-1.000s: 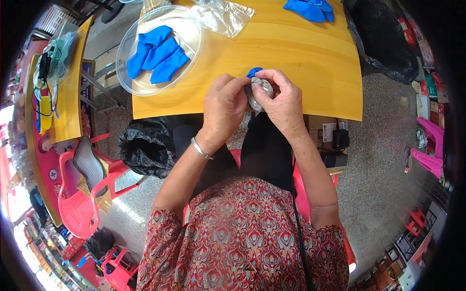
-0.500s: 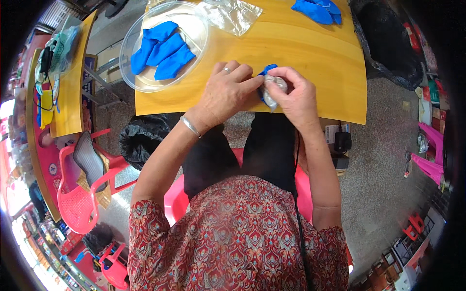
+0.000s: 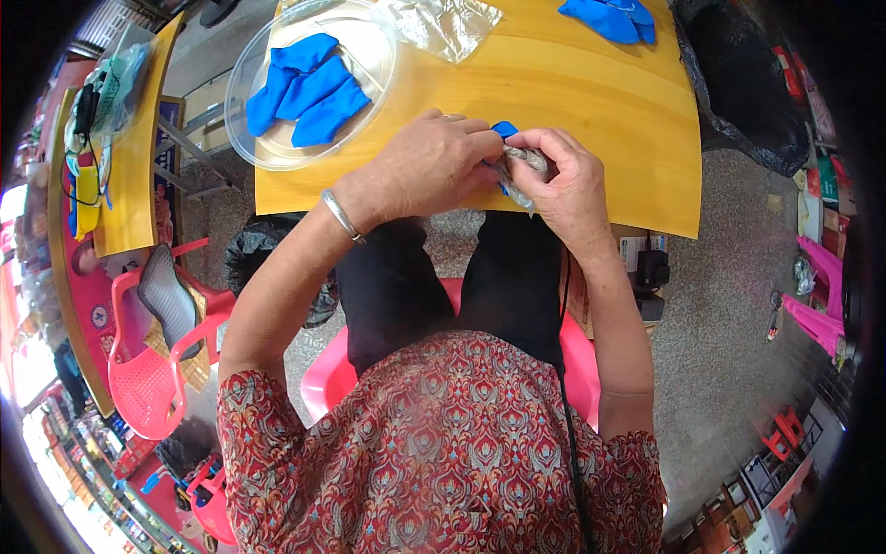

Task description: The person sits at a table and wraps small white objects in blue fabric. They pick up a blue cloth, place a white object inside, fold the fabric around it, and tie the ends to form a small bundle. The finished bundles are placed on a clear plastic plate on the table.

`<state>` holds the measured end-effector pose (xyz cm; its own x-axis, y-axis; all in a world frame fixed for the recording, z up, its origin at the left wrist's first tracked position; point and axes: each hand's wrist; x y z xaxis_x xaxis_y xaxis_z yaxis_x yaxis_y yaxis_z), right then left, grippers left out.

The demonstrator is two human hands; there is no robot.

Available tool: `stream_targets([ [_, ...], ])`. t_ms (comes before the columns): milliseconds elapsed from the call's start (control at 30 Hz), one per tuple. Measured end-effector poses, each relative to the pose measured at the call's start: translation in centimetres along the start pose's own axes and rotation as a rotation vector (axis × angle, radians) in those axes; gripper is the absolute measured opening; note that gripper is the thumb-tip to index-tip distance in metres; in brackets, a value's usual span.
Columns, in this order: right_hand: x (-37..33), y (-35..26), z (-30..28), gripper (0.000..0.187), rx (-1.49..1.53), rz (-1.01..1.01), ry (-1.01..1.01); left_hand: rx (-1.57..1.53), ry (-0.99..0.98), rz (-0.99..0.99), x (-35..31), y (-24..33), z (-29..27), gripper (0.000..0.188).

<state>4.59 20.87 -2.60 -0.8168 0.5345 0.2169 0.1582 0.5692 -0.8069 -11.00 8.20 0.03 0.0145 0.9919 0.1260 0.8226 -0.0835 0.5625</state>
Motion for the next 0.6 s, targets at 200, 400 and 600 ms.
stream_targets([
  [200,0.3,-0.2,0.6,0.019,-0.019,-0.036,0.069,-0.126,0.142,-0.091,-0.4,0.6,1.6,0.012],
  [400,0.0,0.2,1.2,0.019,-0.115,-0.174,0.064,-0.021,0.368,-0.016,-1.1,1.1,3.1,0.015],
  [600,-0.5,0.9,-0.5,0.033,0.012,-0.282,-0.143,0.023,0.486,-0.003,-1.6,0.9,3.9,0.019],
])
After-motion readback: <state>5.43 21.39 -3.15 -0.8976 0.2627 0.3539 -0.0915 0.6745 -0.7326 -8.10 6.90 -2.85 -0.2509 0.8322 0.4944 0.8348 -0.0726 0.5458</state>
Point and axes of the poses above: each hand's wrist, its own x-axis towards the middle knuckle, its own z-axis out of the palm, y = z × x, and after that the axes turned 4 degrees about -x, right-handed
